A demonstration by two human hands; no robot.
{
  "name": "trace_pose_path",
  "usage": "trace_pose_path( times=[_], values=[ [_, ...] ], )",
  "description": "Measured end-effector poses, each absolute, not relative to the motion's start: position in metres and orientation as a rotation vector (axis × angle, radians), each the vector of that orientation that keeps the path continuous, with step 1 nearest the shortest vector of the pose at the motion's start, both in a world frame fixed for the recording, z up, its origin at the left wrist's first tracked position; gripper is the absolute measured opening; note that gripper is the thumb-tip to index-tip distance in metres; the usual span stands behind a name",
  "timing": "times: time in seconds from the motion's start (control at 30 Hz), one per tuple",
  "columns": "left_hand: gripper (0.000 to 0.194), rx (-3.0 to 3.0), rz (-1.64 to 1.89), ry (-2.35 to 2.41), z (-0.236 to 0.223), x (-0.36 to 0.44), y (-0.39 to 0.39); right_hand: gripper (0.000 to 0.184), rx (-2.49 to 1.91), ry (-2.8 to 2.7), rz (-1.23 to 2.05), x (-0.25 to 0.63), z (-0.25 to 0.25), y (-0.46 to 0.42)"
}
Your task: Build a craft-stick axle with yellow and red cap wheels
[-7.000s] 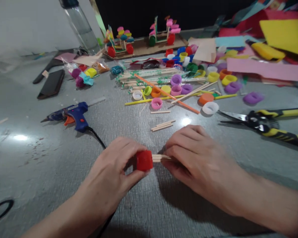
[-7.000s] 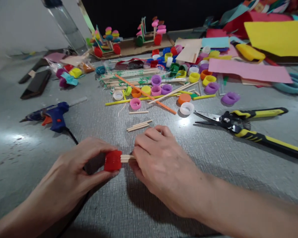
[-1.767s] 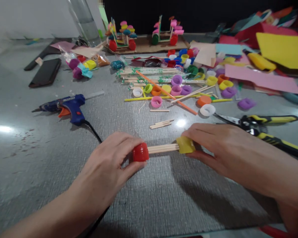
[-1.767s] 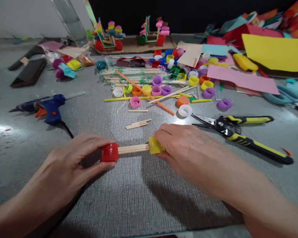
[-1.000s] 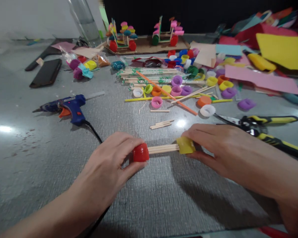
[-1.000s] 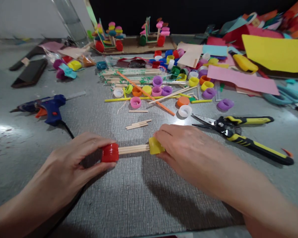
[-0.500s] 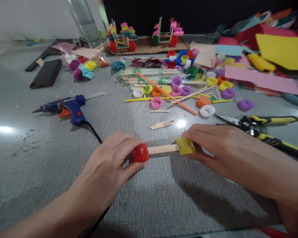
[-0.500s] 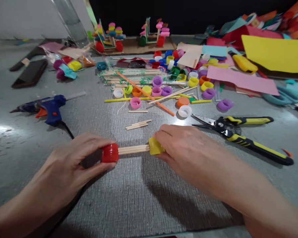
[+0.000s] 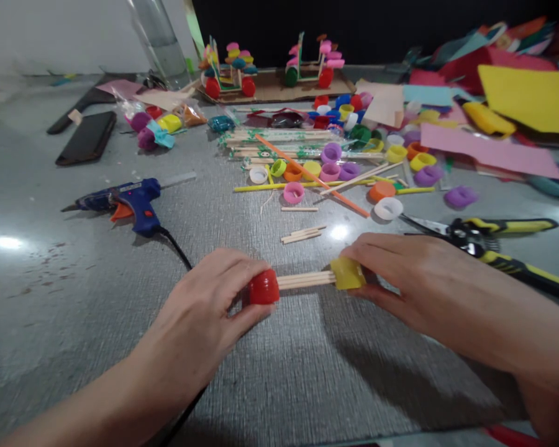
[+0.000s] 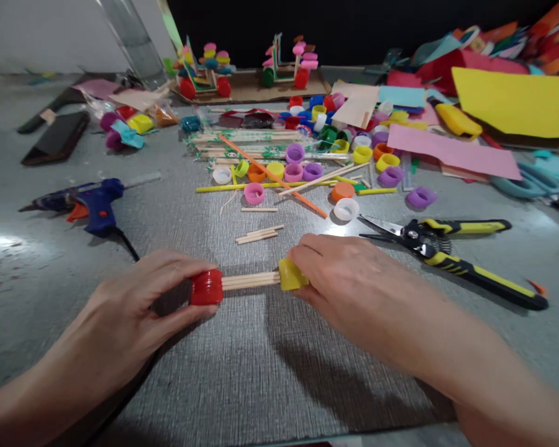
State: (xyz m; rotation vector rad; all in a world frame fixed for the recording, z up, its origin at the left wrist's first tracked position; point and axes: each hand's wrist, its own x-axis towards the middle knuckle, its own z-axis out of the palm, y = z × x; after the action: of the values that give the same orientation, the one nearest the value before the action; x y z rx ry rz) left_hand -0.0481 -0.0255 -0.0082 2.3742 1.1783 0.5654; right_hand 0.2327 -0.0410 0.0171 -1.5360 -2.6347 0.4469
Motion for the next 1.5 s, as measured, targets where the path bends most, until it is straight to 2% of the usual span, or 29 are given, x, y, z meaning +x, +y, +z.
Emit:
trace_pose_path(
  times=[0.53,1.2,1.5],
  values=[
    [0.017,2.380,0.557,1.167,-0.007,-0.047,-0.023,0.005,-1.534,-2.634,0.415,0.232,0.016,-0.039],
    [0.025,2.380,0.619,1.216,-0.010,-0.046,-0.014,0.004,-1.476,-2.629,0.282,0.235,0.009,-0.029],
    [0.021,2.406,0.625,1.191,-0.009,-0.044,-0.011,0.006,-1.461,-2.596,0.303,0.236,0.006,-0.026]
  ],
)
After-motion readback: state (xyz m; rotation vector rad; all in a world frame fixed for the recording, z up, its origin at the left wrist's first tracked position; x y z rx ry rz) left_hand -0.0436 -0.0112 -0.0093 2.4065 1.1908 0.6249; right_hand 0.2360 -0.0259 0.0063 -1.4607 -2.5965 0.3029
